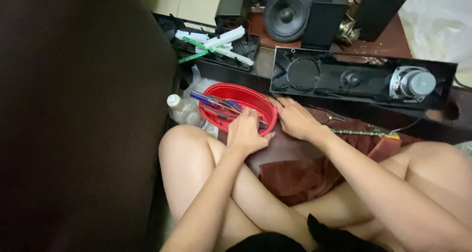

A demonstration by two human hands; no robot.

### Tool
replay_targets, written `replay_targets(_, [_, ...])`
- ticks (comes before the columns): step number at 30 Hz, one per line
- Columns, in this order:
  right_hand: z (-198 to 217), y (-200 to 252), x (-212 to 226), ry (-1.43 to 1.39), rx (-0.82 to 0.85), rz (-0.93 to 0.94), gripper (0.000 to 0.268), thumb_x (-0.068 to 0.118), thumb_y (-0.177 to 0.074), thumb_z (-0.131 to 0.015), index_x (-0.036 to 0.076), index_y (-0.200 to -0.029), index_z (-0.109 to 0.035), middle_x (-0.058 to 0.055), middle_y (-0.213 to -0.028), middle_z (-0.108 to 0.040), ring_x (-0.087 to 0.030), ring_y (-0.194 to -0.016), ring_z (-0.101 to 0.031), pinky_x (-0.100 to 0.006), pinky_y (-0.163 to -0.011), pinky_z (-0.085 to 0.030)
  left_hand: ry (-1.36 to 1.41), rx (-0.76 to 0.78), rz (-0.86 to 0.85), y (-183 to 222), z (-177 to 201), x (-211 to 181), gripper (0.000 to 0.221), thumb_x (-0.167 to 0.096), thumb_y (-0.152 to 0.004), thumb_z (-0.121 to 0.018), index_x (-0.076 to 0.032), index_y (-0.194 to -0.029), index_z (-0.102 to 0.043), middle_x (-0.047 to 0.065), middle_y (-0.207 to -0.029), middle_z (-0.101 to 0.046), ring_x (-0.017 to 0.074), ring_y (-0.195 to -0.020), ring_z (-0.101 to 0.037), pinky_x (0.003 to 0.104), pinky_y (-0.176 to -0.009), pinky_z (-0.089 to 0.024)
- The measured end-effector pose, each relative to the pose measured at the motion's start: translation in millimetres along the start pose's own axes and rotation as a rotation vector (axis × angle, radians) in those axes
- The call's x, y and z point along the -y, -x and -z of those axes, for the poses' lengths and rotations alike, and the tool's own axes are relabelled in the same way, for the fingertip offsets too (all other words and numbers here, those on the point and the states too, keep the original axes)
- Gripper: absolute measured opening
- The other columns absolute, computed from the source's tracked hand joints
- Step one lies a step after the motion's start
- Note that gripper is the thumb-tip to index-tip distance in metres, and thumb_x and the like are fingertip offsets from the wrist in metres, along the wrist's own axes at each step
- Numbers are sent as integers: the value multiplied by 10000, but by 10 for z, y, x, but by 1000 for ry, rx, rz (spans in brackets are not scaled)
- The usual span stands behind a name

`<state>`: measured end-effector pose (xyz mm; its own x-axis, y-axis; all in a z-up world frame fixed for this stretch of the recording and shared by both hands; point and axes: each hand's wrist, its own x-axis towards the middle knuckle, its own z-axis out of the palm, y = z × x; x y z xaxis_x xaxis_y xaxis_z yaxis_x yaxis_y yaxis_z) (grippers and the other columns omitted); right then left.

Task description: Cleaning the internal components and grill of a disassembled speaker using brushes and a cloth.

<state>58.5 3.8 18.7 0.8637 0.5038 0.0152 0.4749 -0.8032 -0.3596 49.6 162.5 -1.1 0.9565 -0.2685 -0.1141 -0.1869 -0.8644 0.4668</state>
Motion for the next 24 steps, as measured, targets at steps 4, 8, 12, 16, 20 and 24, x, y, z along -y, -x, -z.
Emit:
replay_targets(4, [-325, -216, -342, 57, 16, -132, 476, 80, -808, -455, 6, -1273, -377, -255, -1030, -554, -416, -961, -562, -474, -853, -440, 54, 106, 106, -33, 128, -68, 453, -450, -597, -664, -86, -812, -502, 77, -959, -539, 306, -960, -569, 436, -814, -461])
replay_targets(8, [-314, -284, -409, 90, 157, -141, 494, 142, -815, -432, 60, -1293, -339, -221, -1003, -581, -395, -928, -584, -477, -791, -466, 124, 157, 188, -22, 191, -168, 370, -395, -608, -683, -74, -701, -524, 71, -1036, -578, 306, -993, -576, 416, -826, -471])
replay_targets(12, [-227, -387, -310, 114, 268, -175, 431, 183, -838, -384, 126, -1260, -317, -149, -987, -611, -324, -939, -608, -443, -798, -477, 128, 158, 205, -41, 218, -180, 358, -403, -591, -677, -82, -668, -540, 54, -1027, -598, 294, -970, -593, 408, -790, -485])
replay_targets(16, [-465, -565, -478, 85, 313, -229, 343, 309, -847, -342, 186, -1166, -371, -77, -1030, -618, -275, -957, -610, -418, -801, -480, 99, 189, 236, -58, 182, -131, 336, -422, -580, -646, -111, -664, -553, 33, -985, -615, 269, -951, -605, 401, -778, -495])
replay_targets(20, [-336, -575, -332, -34, 386, -281, 400, 267, -844, -285, 143, -1223, -321, -115, -1182, -549, -293, -1094, -532, -436, -917, -422, 34, 215, 157, -49, 78, -28, 275, -345, -582, -596, -80, -658, -606, 119, -856, -629, 328, -885, -624, 430, -778, -494])
replay_targets(24, [-141, -583, -183, 6, 499, -312, 501, 228, -820, -228, 81, -1298, -245, -100, -1252, -514, -222, -1169, -488, -411, -989, -368, 16, 208, 61, -38, -1, 8, 166, -278, -533, -559, -114, -552, -570, 130, -717, -604, 362, -771, -628, 420, -712, -494])
